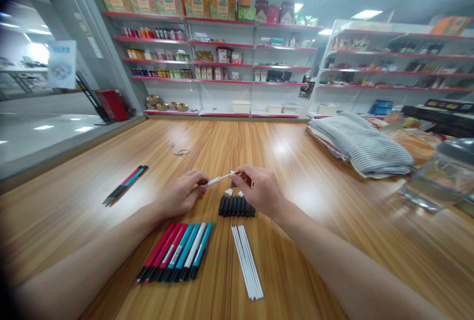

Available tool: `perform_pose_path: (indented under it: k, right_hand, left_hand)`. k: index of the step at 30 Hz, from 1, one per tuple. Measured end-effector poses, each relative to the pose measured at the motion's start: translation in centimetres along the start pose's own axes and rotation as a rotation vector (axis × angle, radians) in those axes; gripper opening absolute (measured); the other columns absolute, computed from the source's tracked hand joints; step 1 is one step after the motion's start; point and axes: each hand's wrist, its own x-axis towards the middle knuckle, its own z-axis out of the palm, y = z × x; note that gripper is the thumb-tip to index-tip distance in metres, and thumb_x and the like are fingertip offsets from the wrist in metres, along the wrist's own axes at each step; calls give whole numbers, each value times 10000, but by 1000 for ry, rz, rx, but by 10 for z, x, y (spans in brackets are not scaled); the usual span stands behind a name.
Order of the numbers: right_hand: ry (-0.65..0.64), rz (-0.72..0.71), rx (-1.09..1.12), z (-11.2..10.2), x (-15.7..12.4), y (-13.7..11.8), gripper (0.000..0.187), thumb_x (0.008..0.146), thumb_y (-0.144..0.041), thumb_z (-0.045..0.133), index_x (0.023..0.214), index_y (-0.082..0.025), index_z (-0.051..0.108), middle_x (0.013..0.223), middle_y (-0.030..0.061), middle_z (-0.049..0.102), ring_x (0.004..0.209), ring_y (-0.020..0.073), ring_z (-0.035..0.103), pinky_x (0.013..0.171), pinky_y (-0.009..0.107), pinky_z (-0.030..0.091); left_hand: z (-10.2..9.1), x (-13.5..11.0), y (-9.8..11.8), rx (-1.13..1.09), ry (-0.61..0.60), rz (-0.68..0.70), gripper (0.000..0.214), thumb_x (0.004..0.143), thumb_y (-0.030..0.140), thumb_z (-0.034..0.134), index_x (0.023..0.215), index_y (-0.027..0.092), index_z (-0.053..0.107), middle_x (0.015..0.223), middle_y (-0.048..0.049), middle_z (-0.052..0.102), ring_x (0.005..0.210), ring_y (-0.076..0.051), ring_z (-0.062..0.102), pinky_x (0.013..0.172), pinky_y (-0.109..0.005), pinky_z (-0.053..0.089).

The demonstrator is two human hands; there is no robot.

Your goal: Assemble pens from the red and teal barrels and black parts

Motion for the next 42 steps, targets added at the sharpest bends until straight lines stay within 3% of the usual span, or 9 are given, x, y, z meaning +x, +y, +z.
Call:
perform_pose_path:
  k: [9, 15, 24, 28, 33, 36, 40, 42]
  right_hand:
    - [-96, -44, -22, 1, -5, 2, 161, 883, -291, 567, 836, -168, 658, 629, -9, 599, 539, 83, 498, 549, 219, 363]
    - [-172, -65, -56, -1, -7, 6, 172, 887, -312, 561, 866, -167, 650, 678, 3, 615, 565, 92, 494, 579, 234, 349]
    - [-125, -139, -151, 3, -9, 7, 254, 922, -281, 502, 737, -160, 628, 621, 14, 580, 564, 103, 476, 575, 249, 316]
    - [-155, -128, -148, 7, -11, 7, 283, 933, -318, 490, 748, -175, 649, 643, 25, 612, 593, 114, 525, 595, 249, 343]
    - [-231, -160, -117, 11, -10, 6, 286, 934, -352, 492, 794, -187, 678, 713, 40, 662, 687, 136, 593, 651, 248, 383]
    - [-203, -101, -72, 9, -8, 9, 301, 930, -371, 495, 774, -186, 675, 697, 32, 658, 650, 126, 576, 622, 241, 378]
    - [-82, 148, -56, 6, -6, 30, 387, 947, -376, 429, 691, -172, 635, 628, 21, 628, 547, 106, 518, 551, 233, 361]
    - [-80, 253, -50, 7, -6, 43, 378, 931, -379, 448, 670, -171, 626, 606, 10, 620, 531, 104, 515, 540, 230, 365]
  left_hand:
    - [-3, 1, 5, 94, -13, 69, 145, 886, 122, 434, 959, 172, 548, 872, -63, 570, 854, -198, 502, 756, -313, 410]
    - [-4, 0, 3, 81, 1, 22, 149, 890, 124, 433, 969, 169, 551, 874, -63, 560, 863, -198, 502, 769, -321, 415]
    - [-8, 5, 13, 183, 18, 80, 175, 917, 148, 423, 1015, 170, 567, 902, -69, 607, 864, -200, 522, 773, -336, 388]
    - [-8, 12, 26, 196, -9, 149, 190, 961, 219, 409, 1066, 192, 566, 947, -55, 637, 867, -178, 558, 799, -323, 378]
    - [-4, 14, 37, 213, -85, 159, 232, 984, 266, 360, 1062, 227, 575, 882, -29, 619, 781, -146, 562, 667, -258, 365]
    - [-5, 12, 32, 218, -82, 118, 222, 982, 288, 364, 965, 207, 570, 849, -24, 619, 747, -141, 564, 645, -255, 354]
    - [-6, 6, 17, 152, -25, 2, 244, 980, 283, 351, 834, 182, 519, 723, -15, 572, 683, -142, 551, 627, -257, 351]
    - [-5, 4, 10, 107, -5, -38, 243, 980, 272, 344, 816, 184, 501, 685, -6, 548, 653, -139, 542, 617, -256, 347]
